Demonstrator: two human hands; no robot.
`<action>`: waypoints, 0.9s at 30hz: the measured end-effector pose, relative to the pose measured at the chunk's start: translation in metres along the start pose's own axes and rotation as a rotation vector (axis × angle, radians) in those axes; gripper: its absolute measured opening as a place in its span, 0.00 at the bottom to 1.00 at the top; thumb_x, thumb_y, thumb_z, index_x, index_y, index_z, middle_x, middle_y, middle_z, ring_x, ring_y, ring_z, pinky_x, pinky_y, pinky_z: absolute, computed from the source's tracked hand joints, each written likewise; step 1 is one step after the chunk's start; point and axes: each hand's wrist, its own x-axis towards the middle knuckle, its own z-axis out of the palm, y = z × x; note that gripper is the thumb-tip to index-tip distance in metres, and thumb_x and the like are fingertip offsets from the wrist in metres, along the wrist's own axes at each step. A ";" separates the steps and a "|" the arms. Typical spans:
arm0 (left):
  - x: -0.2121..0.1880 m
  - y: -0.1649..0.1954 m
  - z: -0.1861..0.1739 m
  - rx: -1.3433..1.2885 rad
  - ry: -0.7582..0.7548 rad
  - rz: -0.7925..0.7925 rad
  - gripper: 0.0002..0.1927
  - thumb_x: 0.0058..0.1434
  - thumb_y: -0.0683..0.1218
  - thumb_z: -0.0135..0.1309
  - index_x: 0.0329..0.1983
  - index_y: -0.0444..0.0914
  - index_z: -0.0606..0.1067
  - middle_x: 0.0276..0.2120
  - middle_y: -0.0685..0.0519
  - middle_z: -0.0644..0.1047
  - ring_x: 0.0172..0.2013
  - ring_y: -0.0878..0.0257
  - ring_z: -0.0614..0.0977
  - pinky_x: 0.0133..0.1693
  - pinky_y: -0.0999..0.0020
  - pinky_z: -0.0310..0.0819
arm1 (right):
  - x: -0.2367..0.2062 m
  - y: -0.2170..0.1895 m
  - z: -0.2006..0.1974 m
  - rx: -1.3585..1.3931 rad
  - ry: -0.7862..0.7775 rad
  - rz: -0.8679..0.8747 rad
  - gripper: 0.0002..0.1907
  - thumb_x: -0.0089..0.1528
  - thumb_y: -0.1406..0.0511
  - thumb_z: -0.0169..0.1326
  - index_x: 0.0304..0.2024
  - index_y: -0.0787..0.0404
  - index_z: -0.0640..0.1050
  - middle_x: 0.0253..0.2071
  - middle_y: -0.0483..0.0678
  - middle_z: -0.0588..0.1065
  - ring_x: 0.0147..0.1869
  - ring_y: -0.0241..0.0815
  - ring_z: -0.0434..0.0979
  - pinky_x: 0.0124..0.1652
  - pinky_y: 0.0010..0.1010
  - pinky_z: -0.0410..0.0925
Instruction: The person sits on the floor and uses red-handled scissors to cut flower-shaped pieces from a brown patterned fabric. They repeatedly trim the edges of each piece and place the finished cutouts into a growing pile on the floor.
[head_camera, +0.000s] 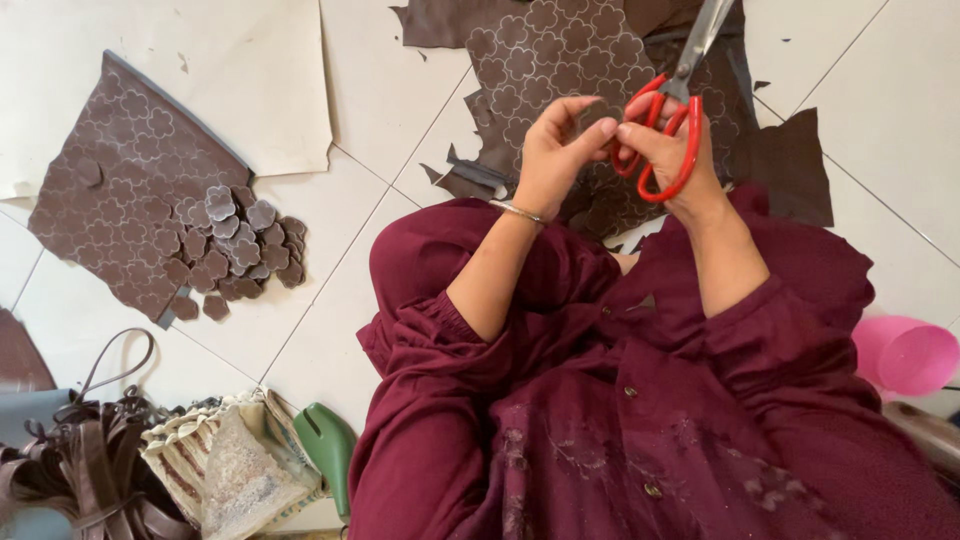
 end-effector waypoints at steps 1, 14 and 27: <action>0.002 -0.002 -0.002 -0.037 -0.028 -0.016 0.13 0.65 0.41 0.61 0.51 0.34 0.75 0.41 0.51 0.79 0.37 0.69 0.82 0.40 0.72 0.80 | -0.001 0.000 0.004 -0.025 -0.003 0.010 0.09 0.65 0.70 0.60 0.46 0.64 0.75 0.34 0.44 0.75 0.35 0.34 0.76 0.37 0.26 0.72; 0.026 0.017 -0.027 -0.166 0.000 -0.012 0.08 0.64 0.42 0.64 0.40 0.31 0.78 0.32 0.53 0.80 0.31 0.67 0.81 0.35 0.73 0.79 | -0.007 0.006 0.020 -0.408 -0.315 -0.005 0.44 0.64 0.33 0.46 0.60 0.63 0.72 0.38 0.42 0.68 0.40 0.33 0.69 0.42 0.27 0.67; 0.029 0.018 -0.033 -0.178 -0.004 -0.047 0.10 0.61 0.45 0.65 0.37 0.33 0.78 0.31 0.50 0.82 0.28 0.66 0.83 0.32 0.72 0.80 | -0.007 -0.007 0.031 -0.459 -0.396 -0.040 0.49 0.61 0.30 0.46 0.64 0.62 0.70 0.42 0.45 0.68 0.45 0.38 0.71 0.46 0.31 0.69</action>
